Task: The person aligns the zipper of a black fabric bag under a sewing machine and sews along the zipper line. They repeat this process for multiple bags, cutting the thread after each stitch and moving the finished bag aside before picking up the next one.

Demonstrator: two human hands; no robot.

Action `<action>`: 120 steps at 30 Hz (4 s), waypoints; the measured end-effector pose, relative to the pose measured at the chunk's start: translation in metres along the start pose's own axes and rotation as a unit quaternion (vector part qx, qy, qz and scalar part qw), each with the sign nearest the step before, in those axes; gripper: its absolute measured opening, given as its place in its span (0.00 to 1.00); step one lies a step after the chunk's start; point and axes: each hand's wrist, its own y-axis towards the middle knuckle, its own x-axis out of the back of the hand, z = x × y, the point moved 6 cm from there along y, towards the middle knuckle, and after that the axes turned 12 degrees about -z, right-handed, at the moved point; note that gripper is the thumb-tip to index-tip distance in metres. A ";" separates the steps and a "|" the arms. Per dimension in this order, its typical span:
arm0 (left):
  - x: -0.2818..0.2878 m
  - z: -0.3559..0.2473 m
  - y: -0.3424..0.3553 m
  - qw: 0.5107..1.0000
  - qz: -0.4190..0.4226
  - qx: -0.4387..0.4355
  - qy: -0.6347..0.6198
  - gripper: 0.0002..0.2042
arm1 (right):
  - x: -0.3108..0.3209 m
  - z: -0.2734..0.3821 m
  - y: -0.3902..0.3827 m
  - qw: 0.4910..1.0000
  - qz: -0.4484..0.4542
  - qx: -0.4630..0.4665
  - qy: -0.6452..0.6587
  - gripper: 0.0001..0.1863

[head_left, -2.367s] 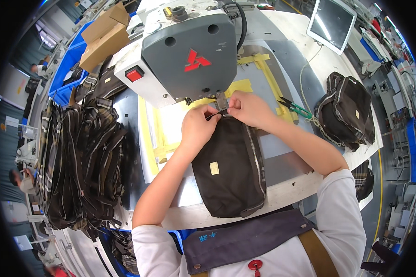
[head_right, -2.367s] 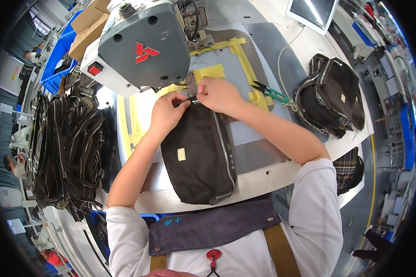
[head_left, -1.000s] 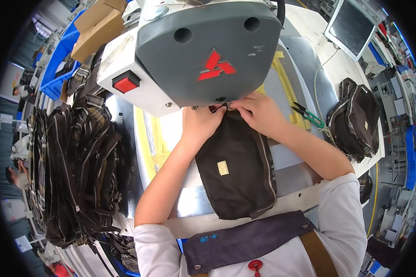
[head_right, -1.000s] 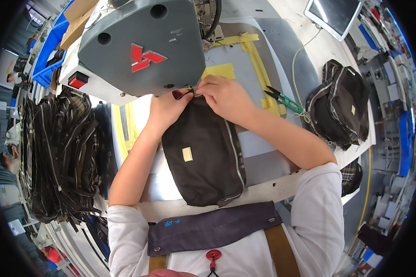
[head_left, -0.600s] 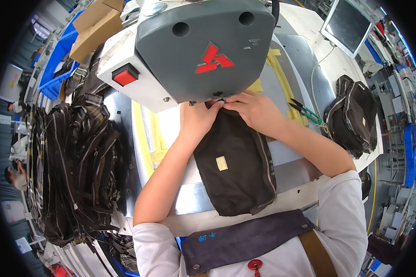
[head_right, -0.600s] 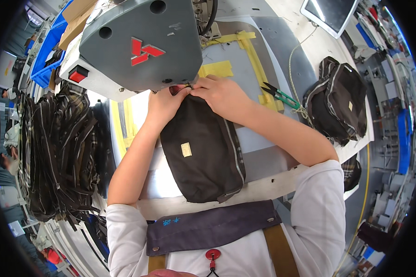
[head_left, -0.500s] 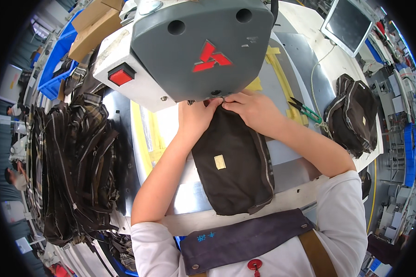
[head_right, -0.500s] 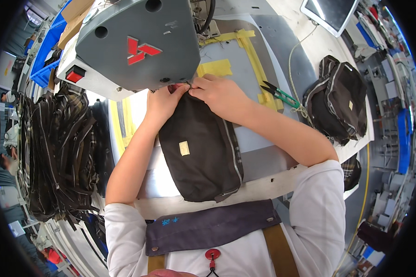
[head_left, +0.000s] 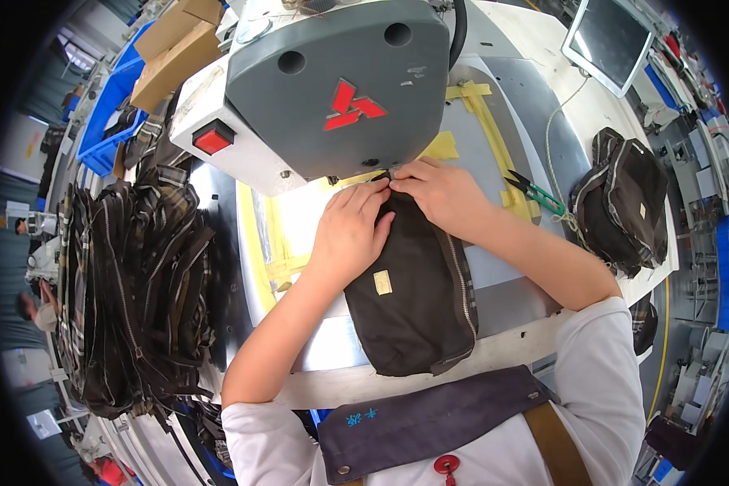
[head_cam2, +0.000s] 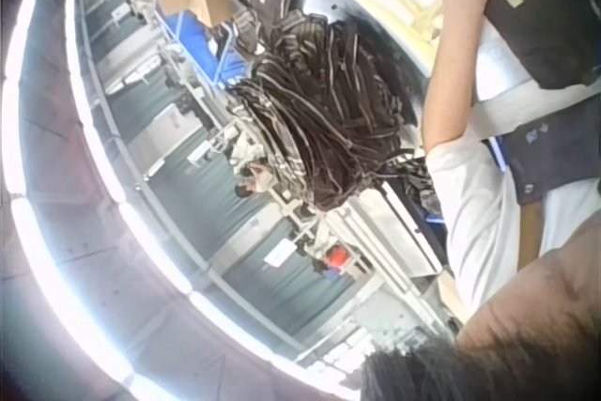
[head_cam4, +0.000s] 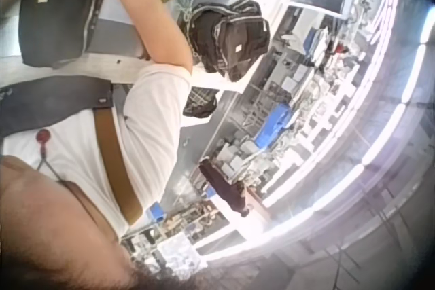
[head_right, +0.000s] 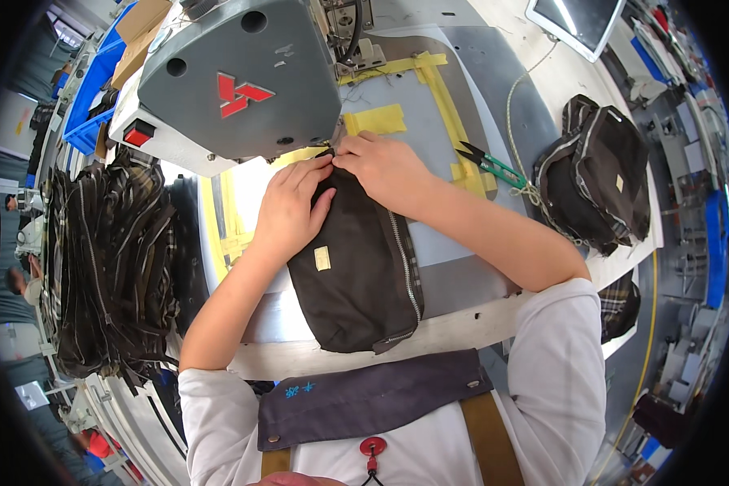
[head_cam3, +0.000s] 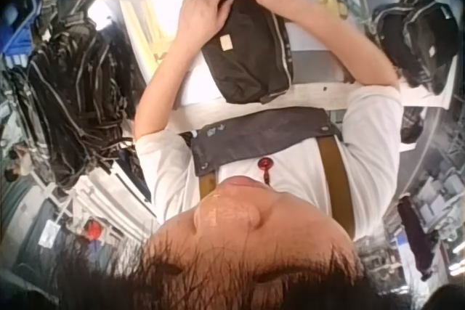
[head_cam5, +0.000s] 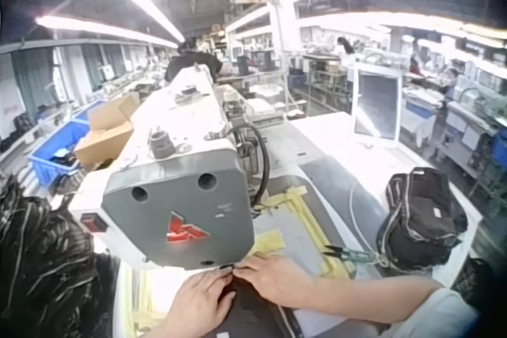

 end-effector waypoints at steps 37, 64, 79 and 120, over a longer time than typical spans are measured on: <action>0.005 0.002 0.007 1.000 0.018 -0.023 0.001 0.18 | -0.021 -0.055 0.003 0.892 0.120 -0.394 0.183 0.14; 0.005 0.013 0.007 0.997 0.066 -0.025 -0.015 0.16 | -0.007 -0.033 0.016 0.944 0.038 -0.294 0.146 0.04; 0.005 0.012 0.007 0.998 0.061 -0.018 -0.005 0.18 | 0.004 -0.002 0.017 0.999 -0.009 0.005 -0.045 0.10; 0.006 0.019 0.007 0.997 0.073 0.002 -0.014 0.18 | 0.000 0.007 -0.002 0.988 0.094 0.077 -0.091 0.17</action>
